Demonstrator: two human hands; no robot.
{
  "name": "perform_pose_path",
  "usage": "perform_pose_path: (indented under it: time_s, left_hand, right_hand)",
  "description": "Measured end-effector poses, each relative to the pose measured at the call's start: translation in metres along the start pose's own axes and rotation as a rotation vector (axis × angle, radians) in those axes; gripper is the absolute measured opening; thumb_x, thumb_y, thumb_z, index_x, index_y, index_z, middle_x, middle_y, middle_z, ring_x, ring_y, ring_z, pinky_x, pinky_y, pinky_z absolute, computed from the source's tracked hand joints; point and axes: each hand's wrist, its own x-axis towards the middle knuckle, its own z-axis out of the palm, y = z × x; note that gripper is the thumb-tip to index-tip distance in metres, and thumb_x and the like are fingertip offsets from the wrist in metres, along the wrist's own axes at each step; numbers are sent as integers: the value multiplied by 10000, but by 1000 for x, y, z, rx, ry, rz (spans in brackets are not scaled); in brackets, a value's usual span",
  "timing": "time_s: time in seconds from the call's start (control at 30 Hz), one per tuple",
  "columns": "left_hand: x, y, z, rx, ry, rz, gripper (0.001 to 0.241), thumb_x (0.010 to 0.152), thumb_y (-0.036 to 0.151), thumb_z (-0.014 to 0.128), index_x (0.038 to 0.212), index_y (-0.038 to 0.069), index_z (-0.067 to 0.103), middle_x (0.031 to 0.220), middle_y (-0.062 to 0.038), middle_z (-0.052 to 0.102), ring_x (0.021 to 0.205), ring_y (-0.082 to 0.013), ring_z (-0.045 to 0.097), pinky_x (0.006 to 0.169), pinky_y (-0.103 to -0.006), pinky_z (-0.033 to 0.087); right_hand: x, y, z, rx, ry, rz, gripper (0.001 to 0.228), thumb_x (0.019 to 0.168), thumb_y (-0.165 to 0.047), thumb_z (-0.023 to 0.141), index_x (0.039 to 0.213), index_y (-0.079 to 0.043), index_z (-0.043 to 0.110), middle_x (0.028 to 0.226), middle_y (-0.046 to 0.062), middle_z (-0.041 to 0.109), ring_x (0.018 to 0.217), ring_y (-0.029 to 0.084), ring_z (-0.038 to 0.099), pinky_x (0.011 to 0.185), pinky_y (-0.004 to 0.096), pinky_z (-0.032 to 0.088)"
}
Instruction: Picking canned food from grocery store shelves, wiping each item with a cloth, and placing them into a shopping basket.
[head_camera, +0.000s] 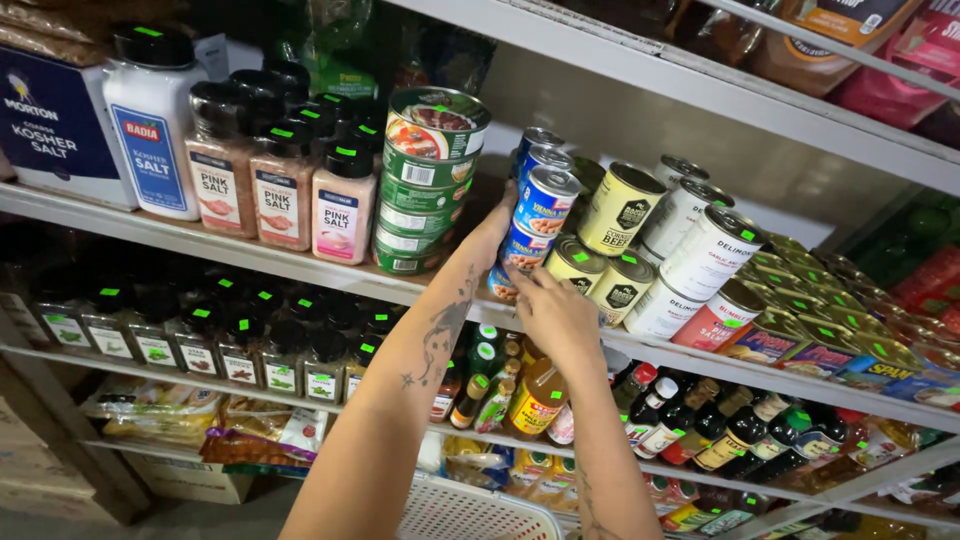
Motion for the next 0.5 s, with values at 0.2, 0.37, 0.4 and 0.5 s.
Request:
perform_pose_path:
  time_s: [0.2,0.37,0.4,0.5]
  left_hand:
    - [6,2,-4,-45,-38,-44,883,933,785,243,1305,113,680,1226,-150,744,1058,-296,724,976,-435,560]
    - [21,-5,-13,-62,-51,-23,860,943,777,280,1289,111,700,1222,-136,755,1044,-282,734,966,-420,568]
    - [20,-3,-13,-72,-58,-13,846,948,770,290,1281,112,704,1219,-135,757,1041,-282,735,966,-422,569]
    - [21,1,-13,-46,-7,-17,816,947,758,311,1276,126,709,1212,-127,756,1041,-273,731,960,-421,569]
  right_hand:
    - [4,1,0,39,-32,23,454,932,-258,581,1378,-327,629,1118,31,682,971,285,693,747,450,570]
    - [9,1,2,52,-37,32,462,917,-243,577,1370,-312,639,1110,45,681,919,297,701,732,455,570]
    - [11,0,3,57,-61,47,456,923,-243,570,1370,-307,636,1115,45,682,904,295,707,737,454,572]
    - [14,-1,5,55,-63,53,471,922,-245,559,1387,-300,617,1165,59,675,849,324,710,728,466,578]
